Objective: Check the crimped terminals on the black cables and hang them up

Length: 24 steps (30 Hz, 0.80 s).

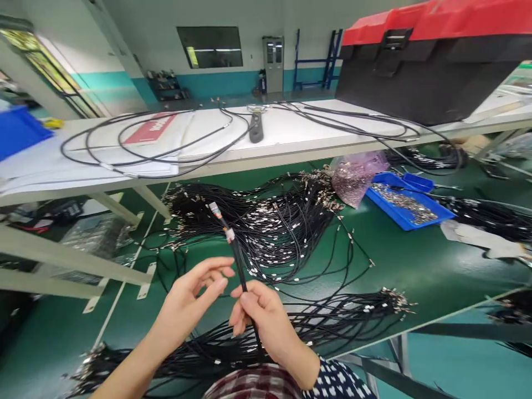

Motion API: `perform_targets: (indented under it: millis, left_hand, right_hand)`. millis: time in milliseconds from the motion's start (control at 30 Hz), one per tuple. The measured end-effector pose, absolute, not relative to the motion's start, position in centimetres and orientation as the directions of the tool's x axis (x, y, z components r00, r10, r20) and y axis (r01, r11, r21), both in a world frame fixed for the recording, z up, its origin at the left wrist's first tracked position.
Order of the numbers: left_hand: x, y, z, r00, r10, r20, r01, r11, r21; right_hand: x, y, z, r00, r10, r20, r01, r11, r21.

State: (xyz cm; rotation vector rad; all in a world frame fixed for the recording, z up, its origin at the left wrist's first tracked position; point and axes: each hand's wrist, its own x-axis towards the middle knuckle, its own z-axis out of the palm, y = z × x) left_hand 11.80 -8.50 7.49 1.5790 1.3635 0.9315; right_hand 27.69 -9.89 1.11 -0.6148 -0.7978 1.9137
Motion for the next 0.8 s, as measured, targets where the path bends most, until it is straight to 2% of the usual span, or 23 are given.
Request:
perform_targets:
  millis: [133, 233, 433, 633, 800]
  left_hand:
    - [13.5, -8.5, 11.2, 0.029, 0.998, 0.06, 0.083, -0.062, 0.995]
    - [13.4, -9.2, 11.4, 0.02, 0.997, 0.069, -0.029, -0.068, 0.997]
    - [13.2, -9.6, 10.9, -0.025, 0.998, 0.065, -0.085, -0.067, 0.994]
    - [12.9, -9.6, 12.0, -0.117, 0.979, 0.169, -0.084, -0.179, 0.98]
    - [12.7, -9.4, 13.2, -0.026, 0.999, 0.039, -0.062, -0.041, 0.997]
  right_hand:
    - [26.9, -11.1, 1.4, -0.538, 0.843, 0.014, -0.546, -0.335, -0.768]
    - [27.1, -11.6, 1.7, -0.536, 0.844, 0.026, -0.543, -0.321, -0.776]
    - [27.4, -12.1, 2.4, -0.501, 0.865, -0.025, -0.531, -0.33, -0.78]
    - [27.6, -12.2, 2.3, -0.547, 0.835, -0.055, -0.468, -0.359, -0.807]
    - [27.7, -11.2, 4.3, -0.55, 0.835, 0.035, -0.458, -0.266, -0.848]
